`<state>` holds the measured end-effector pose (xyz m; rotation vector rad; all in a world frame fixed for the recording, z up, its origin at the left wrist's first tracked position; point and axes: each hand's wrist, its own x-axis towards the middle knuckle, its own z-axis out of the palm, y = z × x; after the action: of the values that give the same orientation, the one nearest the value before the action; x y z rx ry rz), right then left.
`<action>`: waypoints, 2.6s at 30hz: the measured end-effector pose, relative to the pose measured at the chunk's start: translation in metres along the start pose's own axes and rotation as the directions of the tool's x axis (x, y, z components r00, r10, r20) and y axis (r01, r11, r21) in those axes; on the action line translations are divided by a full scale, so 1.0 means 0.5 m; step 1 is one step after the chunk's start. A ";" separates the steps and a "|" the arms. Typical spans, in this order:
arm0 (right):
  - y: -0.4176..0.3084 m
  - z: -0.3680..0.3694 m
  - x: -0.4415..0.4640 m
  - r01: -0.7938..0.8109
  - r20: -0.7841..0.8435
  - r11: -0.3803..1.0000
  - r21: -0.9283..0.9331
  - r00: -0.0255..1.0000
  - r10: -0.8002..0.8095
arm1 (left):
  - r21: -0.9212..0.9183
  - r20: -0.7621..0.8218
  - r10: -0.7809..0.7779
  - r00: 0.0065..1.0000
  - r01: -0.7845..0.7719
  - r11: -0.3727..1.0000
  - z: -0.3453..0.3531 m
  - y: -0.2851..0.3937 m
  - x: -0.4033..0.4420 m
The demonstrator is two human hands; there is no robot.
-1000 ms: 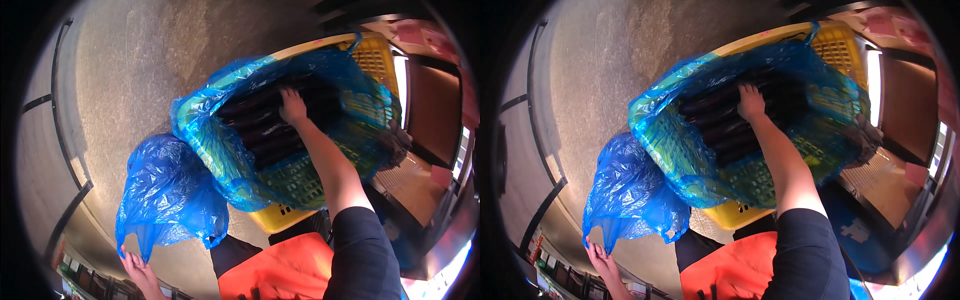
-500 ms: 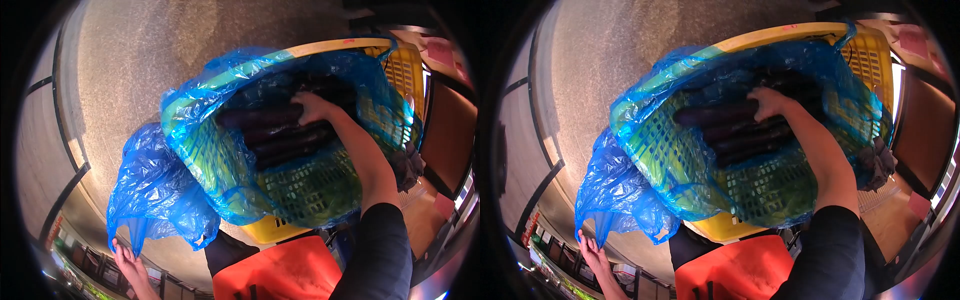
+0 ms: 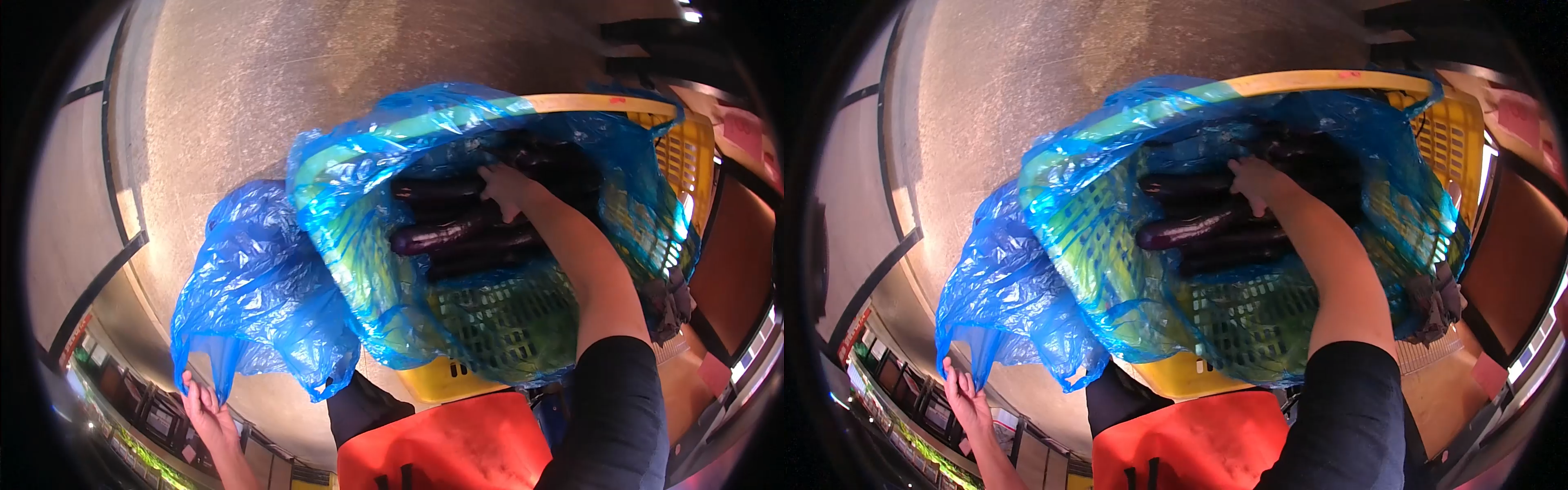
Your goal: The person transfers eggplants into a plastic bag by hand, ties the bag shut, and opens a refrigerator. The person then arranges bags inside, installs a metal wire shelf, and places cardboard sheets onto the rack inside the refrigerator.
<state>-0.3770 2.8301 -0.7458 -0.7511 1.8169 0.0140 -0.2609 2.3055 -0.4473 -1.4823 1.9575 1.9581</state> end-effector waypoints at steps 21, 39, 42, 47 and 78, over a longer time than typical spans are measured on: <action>0.028 -0.003 0.049 0.031 0.182 0.998 -0.047 0.983 -0.022 | -0.001 0.020 0.040 0.999 -0.040 0.999 -0.024 0.003 0.003; -0.025 0.056 -0.048 -0.064 -0.008 0.979 0.193 0.998 0.066 | 0.001 0.026 0.002 1.000 -0.002 1.000 -0.026 0.009 0.005; -0.074 0.083 -0.136 -0.101 -0.127 0.944 0.313 0.981 0.146 | 0.037 0.100 -0.008 0.995 0.005 0.999 -0.031 0.025 0.012; -0.194 0.088 -0.396 -0.324 0.068 0.575 0.751 0.905 0.421 | 0.099 0.219 -0.064 0.974 0.043 0.994 -0.040 0.071 0.041; -1.016 -0.338 0.092 0.008 -0.279 0.951 0.309 0.957 0.083 | 0.068 0.661 -0.270 0.700 0.303 0.951 -0.339 0.120 0.133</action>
<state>-0.2771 2.3414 -0.5458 -0.5138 2.0484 -0.3649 -0.2336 2.1209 -0.4021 -0.8222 1.2872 2.0003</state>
